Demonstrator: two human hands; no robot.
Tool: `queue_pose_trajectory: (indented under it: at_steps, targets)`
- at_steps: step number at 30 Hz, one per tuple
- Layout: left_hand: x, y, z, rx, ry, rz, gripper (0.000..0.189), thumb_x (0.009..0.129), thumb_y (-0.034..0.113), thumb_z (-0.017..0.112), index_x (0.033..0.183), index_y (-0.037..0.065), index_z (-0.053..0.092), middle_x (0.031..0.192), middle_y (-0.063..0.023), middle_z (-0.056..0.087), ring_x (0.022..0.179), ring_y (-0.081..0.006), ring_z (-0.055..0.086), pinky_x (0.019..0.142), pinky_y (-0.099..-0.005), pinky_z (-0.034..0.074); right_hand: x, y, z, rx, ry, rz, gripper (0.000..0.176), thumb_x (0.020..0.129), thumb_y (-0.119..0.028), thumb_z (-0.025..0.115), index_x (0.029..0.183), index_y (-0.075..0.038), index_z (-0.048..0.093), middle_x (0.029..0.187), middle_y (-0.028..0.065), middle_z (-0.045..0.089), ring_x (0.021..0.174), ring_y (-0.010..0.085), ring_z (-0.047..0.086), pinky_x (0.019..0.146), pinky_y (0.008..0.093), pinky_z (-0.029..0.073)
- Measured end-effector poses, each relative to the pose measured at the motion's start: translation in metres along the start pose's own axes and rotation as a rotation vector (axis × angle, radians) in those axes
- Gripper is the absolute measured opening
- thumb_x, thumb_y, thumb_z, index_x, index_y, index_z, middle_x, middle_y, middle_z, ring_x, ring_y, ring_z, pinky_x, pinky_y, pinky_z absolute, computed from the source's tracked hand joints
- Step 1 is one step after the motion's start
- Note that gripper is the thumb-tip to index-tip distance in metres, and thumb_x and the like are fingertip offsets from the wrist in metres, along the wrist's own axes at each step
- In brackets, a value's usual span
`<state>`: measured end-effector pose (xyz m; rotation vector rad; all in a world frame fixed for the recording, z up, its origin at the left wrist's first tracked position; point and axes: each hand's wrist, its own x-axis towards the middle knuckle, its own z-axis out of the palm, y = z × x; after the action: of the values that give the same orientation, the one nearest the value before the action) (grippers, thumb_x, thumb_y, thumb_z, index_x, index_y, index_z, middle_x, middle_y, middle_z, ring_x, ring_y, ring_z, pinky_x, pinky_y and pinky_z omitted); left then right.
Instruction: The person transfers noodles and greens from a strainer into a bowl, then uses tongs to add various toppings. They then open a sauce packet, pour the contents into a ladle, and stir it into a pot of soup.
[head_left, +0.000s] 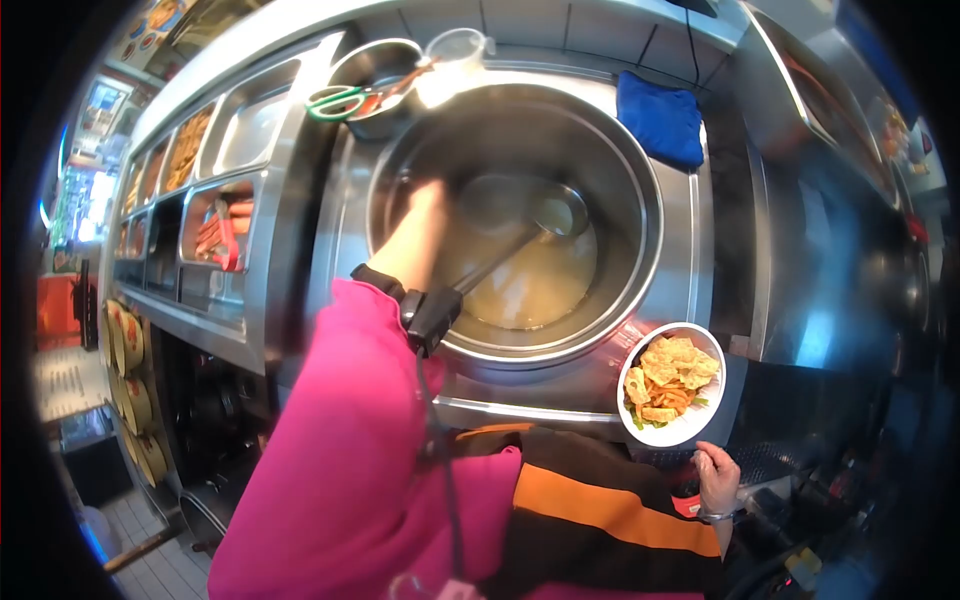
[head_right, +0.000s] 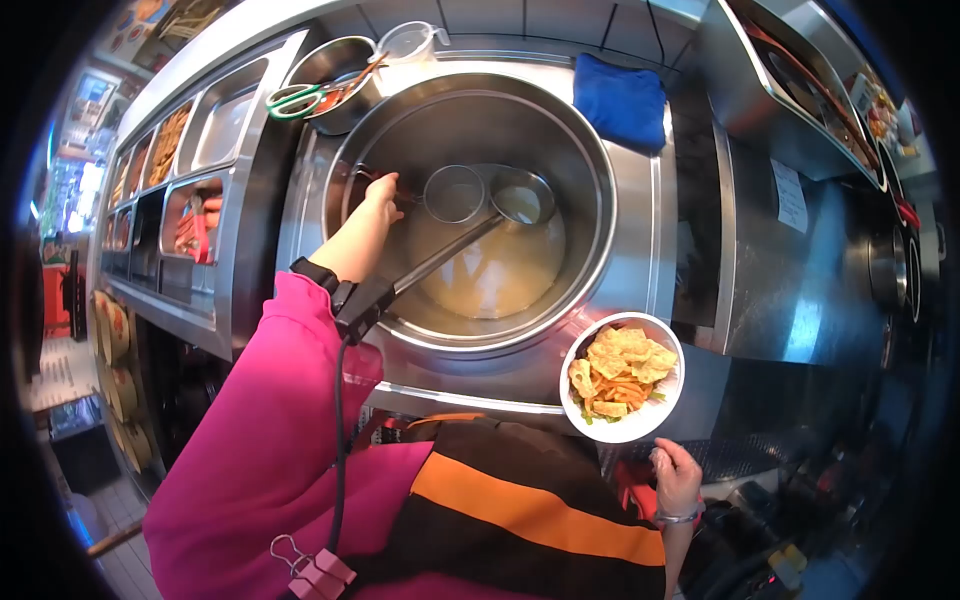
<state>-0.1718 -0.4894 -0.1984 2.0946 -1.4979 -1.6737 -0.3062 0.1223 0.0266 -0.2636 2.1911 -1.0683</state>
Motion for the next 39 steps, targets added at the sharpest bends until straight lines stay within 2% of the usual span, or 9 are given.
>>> queue_pose_trajectory:
  at_steps: [2, 6, 11, 13, 17, 23, 31, 37, 39]
  targets:
    - [0.014, -0.005, 0.015, 0.106, -0.012, 0.113, 0.045, 0.084, 0.028, 0.052, 0.125, 0.011, 0.042, 0.138, -0.0091, 0.03, 0.127, -0.0295, 0.026, 0.087, -0.0583, 0.035, -0.01, 0.016, -0.001, 0.08, 0.004, 0.074, 0.017, 0.082, -0.001, 0.052, 0.097, 0.006, 0.058, 0.076, 0.0046, 0.058, 0.068, 0.0074, 0.053, 0.061, 0.0185, 0.044]
    - [-0.049, 0.013, 0.011, 0.203, 0.409, 0.48, 0.031, 0.08, 0.031, 0.055, 0.102, 0.009, 0.06, 0.111, -0.0139, 0.057, 0.105, -0.0271, 0.053, 0.085, -0.0401, 0.042, -0.018, 0.025, 0.002, 0.097, 0.024, 0.082, 0.018, 0.082, 0.0, 0.051, 0.098, 0.006, 0.058, 0.079, 0.0055, 0.058, 0.071, 0.0087, 0.054, 0.065, 0.0197, 0.044]
    - [-0.108, 0.038, 0.002, 0.542, 0.401, 0.806, 0.029, 0.081, 0.03, 0.052, 0.099, 0.01, 0.06, 0.095, -0.0149, 0.062, 0.088, -0.0278, 0.06, 0.079, -0.0354, 0.046, -0.007, -0.005, 0.001, 0.051, 0.021, 0.041, 0.02, 0.081, 0.001, 0.051, 0.098, 0.006, 0.058, 0.08, 0.0057, 0.058, 0.072, 0.0094, 0.054, 0.066, 0.0205, 0.044]
    - [-0.128, 0.047, -0.007, 0.704, 0.387, 0.984, 0.028, 0.078, 0.03, 0.057, 0.099, 0.011, 0.061, 0.08, -0.0139, 0.063, 0.075, -0.0294, 0.062, 0.066, -0.0354, 0.049, 0.0, -0.014, -0.008, -0.044, 0.044, -0.007, 0.018, 0.08, 0.001, 0.052, 0.096, 0.005, 0.059, 0.081, 0.0059, 0.058, 0.07, 0.0092, 0.054, 0.063, 0.0212, 0.045]
    - [-0.19, 0.068, -0.043, 0.45, 0.396, 1.194, 0.027, 0.078, 0.026, 0.059, 0.101, 0.011, 0.061, 0.074, -0.012, 0.064, 0.071, -0.0248, 0.064, 0.063, -0.033, 0.049, 0.019, -0.042, -0.035, -0.224, 0.038, -0.161, 0.018, 0.078, 0.001, 0.054, 0.095, 0.005, 0.06, 0.084, 0.0084, 0.059, 0.072, 0.0105, 0.054, 0.064, 0.0222, 0.045]
    - [-0.262, 0.091, -0.111, 0.453, 0.591, 1.187, 0.025, 0.076, 0.028, 0.058, 0.083, 0.005, 0.062, 0.068, -0.0133, 0.062, 0.065, -0.0253, 0.063, 0.061, -0.0314, 0.048, 0.058, -0.131, -0.063, -0.466, -0.099, -0.639, 0.017, 0.08, 0.0, 0.053, 0.095, 0.003, 0.059, 0.08, 0.0047, 0.056, 0.067, 0.0084, 0.05, 0.06, 0.0205, 0.042]
    - [-0.271, 0.042, -0.131, 0.366, 0.645, 1.022, 0.022, 0.074, 0.028, 0.06, 0.077, 0.007, 0.062, 0.067, -0.011, 0.062, 0.062, -0.0219, 0.063, 0.059, -0.0323, 0.048, 0.089, -0.27, -0.002, -0.494, -0.347, -1.259, 0.015, 0.075, 0.0, 0.057, 0.091, 0.001, 0.059, 0.073, 0.012, 0.057, 0.063, 0.0249, 0.052, 0.059, 0.0313, 0.041]
    - [-0.264, 0.009, -0.125, 0.535, 0.794, 0.775, 0.025, 0.073, 0.036, 0.057, 0.076, 0.011, 0.06, 0.063, -0.008, 0.062, 0.062, -0.0287, 0.062, 0.061, -0.0387, 0.05, 0.11, -0.339, 0.108, -0.619, -0.607, -1.273, 0.017, 0.078, -0.014, 0.059, 0.089, -0.001, 0.061, 0.08, 0.0142, 0.061, 0.071, 0.0258, 0.06, 0.065, 0.0311, 0.047]
    - [-0.254, -0.005, -0.123, 0.496, 0.772, 0.854, 0.041, 0.069, 0.042, 0.062, 0.097, 0.014, 0.056, 0.067, -0.0085, 0.061, 0.065, -0.0286, 0.062, 0.059, -0.0391, 0.049, 0.124, -0.362, 0.159, -0.651, -0.653, -1.215, 0.018, 0.081, -0.014, 0.059, 0.09, 0.001, 0.062, 0.078, 0.0093, 0.064, 0.068, 0.0123, 0.059, 0.063, 0.0256, 0.048]
